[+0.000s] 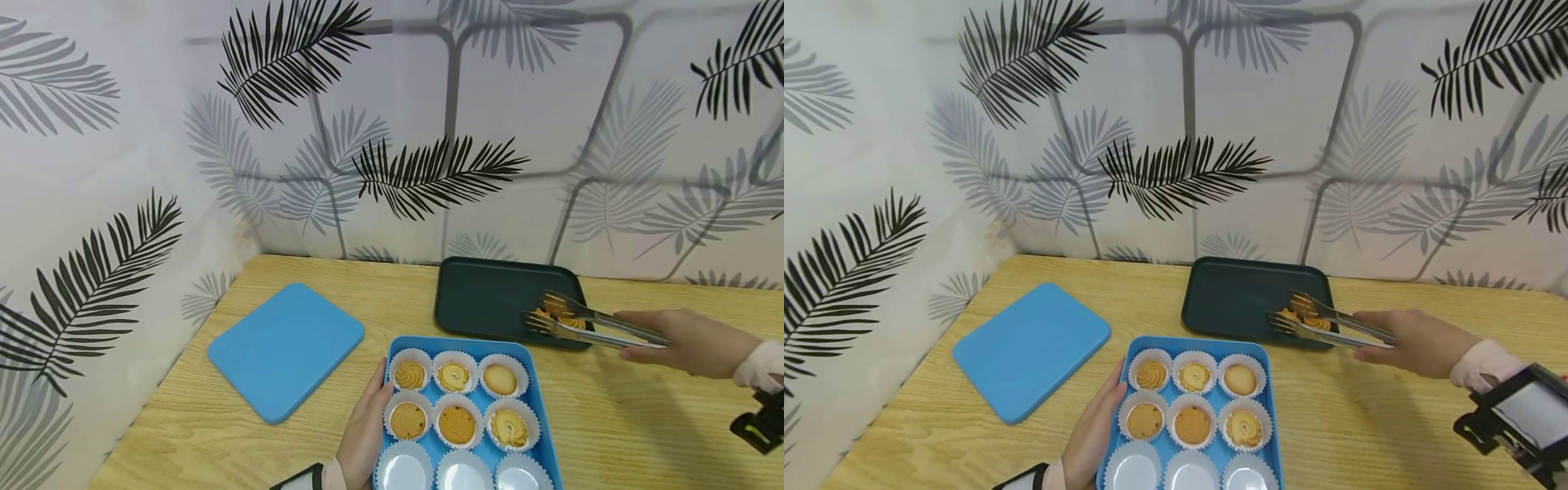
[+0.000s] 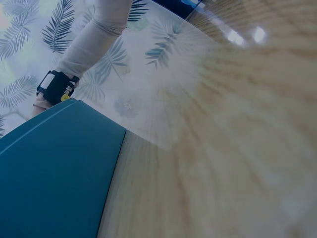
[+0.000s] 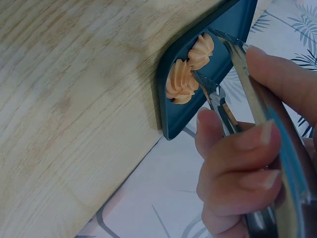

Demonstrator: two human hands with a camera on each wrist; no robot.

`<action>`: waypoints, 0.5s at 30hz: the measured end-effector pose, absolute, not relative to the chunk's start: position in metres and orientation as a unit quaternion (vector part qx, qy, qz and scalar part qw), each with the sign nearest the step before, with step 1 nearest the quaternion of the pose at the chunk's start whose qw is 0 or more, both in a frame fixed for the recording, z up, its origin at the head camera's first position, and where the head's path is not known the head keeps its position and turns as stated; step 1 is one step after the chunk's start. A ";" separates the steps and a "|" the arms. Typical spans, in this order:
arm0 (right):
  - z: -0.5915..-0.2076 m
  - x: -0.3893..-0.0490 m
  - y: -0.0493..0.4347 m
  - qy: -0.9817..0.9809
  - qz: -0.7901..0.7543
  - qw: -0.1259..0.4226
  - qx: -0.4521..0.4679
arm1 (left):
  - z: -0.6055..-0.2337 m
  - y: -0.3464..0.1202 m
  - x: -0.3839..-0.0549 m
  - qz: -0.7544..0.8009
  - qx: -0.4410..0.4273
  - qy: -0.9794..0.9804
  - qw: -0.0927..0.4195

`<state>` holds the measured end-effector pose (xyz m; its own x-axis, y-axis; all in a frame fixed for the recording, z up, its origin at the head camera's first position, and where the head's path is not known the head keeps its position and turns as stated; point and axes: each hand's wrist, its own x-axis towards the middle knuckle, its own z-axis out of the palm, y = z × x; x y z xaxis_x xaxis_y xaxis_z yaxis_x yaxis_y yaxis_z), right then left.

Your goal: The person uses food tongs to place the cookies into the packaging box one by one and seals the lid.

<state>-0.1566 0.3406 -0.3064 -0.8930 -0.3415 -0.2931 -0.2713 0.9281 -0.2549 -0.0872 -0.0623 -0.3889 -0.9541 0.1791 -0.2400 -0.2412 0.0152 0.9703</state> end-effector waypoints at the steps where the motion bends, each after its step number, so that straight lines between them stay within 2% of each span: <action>1: -0.306 -0.157 0.341 0.966 -0.113 0.177 -0.154 | -0.389 -0.062 -0.087 0.701 -0.022 0.697 0.149; 5: -0.308 -0.158 0.342 0.963 -0.123 0.189 -0.148 | -0.389 -0.062 -0.087 0.705 -0.024 0.693 0.150; 12: -0.316 -0.156 0.344 0.970 -0.086 0.127 -0.188 | -0.389 -0.062 -0.087 0.708 -0.025 0.689 0.151; 15: -0.318 -0.155 0.344 0.970 -0.088 0.120 -0.192 | -0.389 -0.062 -0.087 0.709 -0.026 0.688 0.152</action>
<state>-0.1549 0.3439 -0.3184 -0.8978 -0.3931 -0.1988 -0.3510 0.9111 -0.2162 -0.0868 -0.0621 -0.3891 -0.9523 0.1809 -0.2459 -0.2512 -0.0070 0.9679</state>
